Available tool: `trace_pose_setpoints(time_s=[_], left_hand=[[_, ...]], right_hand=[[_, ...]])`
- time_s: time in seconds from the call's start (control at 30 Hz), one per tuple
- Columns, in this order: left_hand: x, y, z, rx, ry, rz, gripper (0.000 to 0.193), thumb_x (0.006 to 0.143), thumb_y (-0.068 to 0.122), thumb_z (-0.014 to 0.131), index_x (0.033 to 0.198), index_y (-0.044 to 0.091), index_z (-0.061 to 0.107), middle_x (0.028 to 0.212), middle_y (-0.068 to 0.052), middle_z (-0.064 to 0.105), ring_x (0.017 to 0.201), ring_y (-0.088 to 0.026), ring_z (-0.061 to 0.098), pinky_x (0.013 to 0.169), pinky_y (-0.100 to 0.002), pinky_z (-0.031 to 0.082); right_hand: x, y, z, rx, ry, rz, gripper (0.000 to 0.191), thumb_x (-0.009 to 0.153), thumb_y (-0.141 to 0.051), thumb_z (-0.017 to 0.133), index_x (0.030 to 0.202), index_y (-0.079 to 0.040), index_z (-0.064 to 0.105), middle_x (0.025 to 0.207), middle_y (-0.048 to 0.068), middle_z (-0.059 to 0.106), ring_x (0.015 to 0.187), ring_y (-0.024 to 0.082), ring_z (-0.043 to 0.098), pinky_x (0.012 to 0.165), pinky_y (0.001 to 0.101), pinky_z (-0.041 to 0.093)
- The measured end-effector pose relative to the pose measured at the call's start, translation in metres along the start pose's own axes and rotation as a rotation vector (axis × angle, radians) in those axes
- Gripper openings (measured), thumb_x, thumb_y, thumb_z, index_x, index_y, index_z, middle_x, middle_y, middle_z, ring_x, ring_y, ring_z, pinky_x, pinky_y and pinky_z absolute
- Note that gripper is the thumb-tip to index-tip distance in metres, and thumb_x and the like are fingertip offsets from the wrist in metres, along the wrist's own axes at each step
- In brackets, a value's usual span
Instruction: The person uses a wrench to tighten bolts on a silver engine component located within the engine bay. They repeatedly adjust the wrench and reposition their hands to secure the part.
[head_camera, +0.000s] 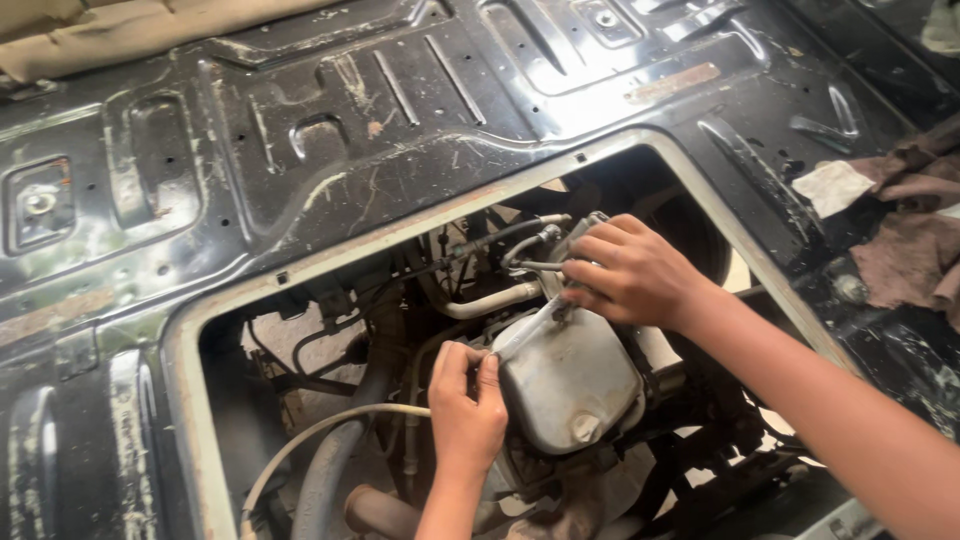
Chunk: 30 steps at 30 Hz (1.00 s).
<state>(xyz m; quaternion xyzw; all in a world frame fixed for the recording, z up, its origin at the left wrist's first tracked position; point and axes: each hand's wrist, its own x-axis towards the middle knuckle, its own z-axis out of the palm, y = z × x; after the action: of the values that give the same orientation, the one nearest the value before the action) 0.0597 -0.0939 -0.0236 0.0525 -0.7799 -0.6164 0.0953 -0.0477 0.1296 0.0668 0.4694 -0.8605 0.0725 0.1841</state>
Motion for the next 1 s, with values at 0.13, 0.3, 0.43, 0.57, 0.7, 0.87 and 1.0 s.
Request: trace_pose_setpoints(time_s=[0.13, 0.3, 0.43, 0.57, 0.7, 0.87, 1.0], left_hand=[[0.002, -0.002, -0.003, -0.010, 0.007, -0.036, 0.012, 0.092, 0.008, 0.064, 0.084, 0.001, 0.058, 0.084, -0.009, 0.060, 0.073, -0.024, 0.058, 0.063, -0.035, 0.045], [0.001, -0.003, -0.004, -0.058, 0.011, -0.018, 0.011, 0.092, 0.009, 0.066, 0.088, 0.000, 0.061, 0.088, -0.009, 0.063, 0.080, -0.023, 0.062, 0.072, -0.033, 0.049], [0.003, -0.001, -0.014, -0.130, -0.060, -0.114, 0.010, 0.090, 0.010, 0.070, 0.093, 0.000, 0.070, 0.091, -0.009, 0.067, 0.086, -0.023, 0.066, 0.075, -0.030, 0.051], [0.008, -0.002, -0.028, -0.243, -0.205, -0.185, 0.017, 0.085, 0.002, 0.064, 0.099, 0.001, 0.073, 0.099, -0.008, 0.069, 0.090, -0.021, 0.068, 0.076, -0.028, 0.054], [0.009, -0.006, -0.027, -0.033, -0.176, 0.007, 0.020, 0.081, 0.000, 0.069, 0.100, 0.002, 0.072, 0.095, -0.009, 0.073, 0.087, -0.023, 0.069, 0.077, -0.031, 0.052], [0.008, -0.008, -0.022, 0.021, -0.121, -0.051, 0.022, 0.084, -0.002, 0.065, 0.104, 0.005, 0.070, 0.094, -0.010, 0.070, 0.087, -0.026, 0.067, 0.075, -0.034, 0.052], [0.012, -0.008, -0.022, -0.009, -0.133, 0.071, 0.022, 0.086, -0.007, 0.061, 0.105, 0.004, 0.067, 0.096, -0.011, 0.070, 0.095, -0.027, 0.064, 0.080, -0.035, 0.052]], right_hand=[[-0.010, -0.001, -0.001, 0.005, -0.143, -0.007, 0.026, 0.076, -0.015, 0.074, 0.100, -0.006, 0.072, 0.107, 0.012, 0.066, 0.103, 0.028, 0.065, 0.091, 0.0425, 0.053], [-0.018, 0.004, 0.009, -0.055, -0.240, 0.088, 0.031, 0.071, -0.003, 0.072, 0.102, -0.005, 0.073, 0.110, 0.013, 0.067, 0.100, 0.029, 0.064, 0.082, 0.0393, 0.054], [-0.028, 0.006, 0.013, -0.040, -0.294, 0.172, 0.035, 0.071, 0.003, 0.071, 0.105, -0.008, 0.073, 0.103, 0.008, 0.066, 0.097, 0.026, 0.064, 0.080, 0.0385, 0.054], [-0.032, 0.005, 0.013, -0.021, -0.254, 0.182, 0.034, 0.072, 0.003, 0.071, 0.104, -0.008, 0.072, 0.098, 0.005, 0.066, 0.095, 0.024, 0.064, 0.082, 0.0378, 0.053], [-0.029, 0.000, 0.003, -0.001, -0.241, 0.168, 0.030, 0.072, -0.002, 0.073, 0.102, -0.007, 0.071, 0.095, 0.004, 0.068, 0.094, 0.024, 0.065, 0.079, 0.0386, 0.052], [-0.030, -0.035, -0.032, 0.112, -0.256, 0.372, 0.020, 0.077, -0.014, 0.076, 0.095, -0.007, 0.071, 0.086, 0.006, 0.069, 0.084, 0.026, 0.067, 0.071, 0.0403, 0.052], [-0.040, -0.091, -0.056, 0.245, -0.278, 0.808, 0.020, 0.079, -0.023, 0.076, 0.092, -0.008, 0.073, 0.078, 0.011, 0.072, 0.071, 0.031, 0.070, 0.061, 0.0427, 0.053]])
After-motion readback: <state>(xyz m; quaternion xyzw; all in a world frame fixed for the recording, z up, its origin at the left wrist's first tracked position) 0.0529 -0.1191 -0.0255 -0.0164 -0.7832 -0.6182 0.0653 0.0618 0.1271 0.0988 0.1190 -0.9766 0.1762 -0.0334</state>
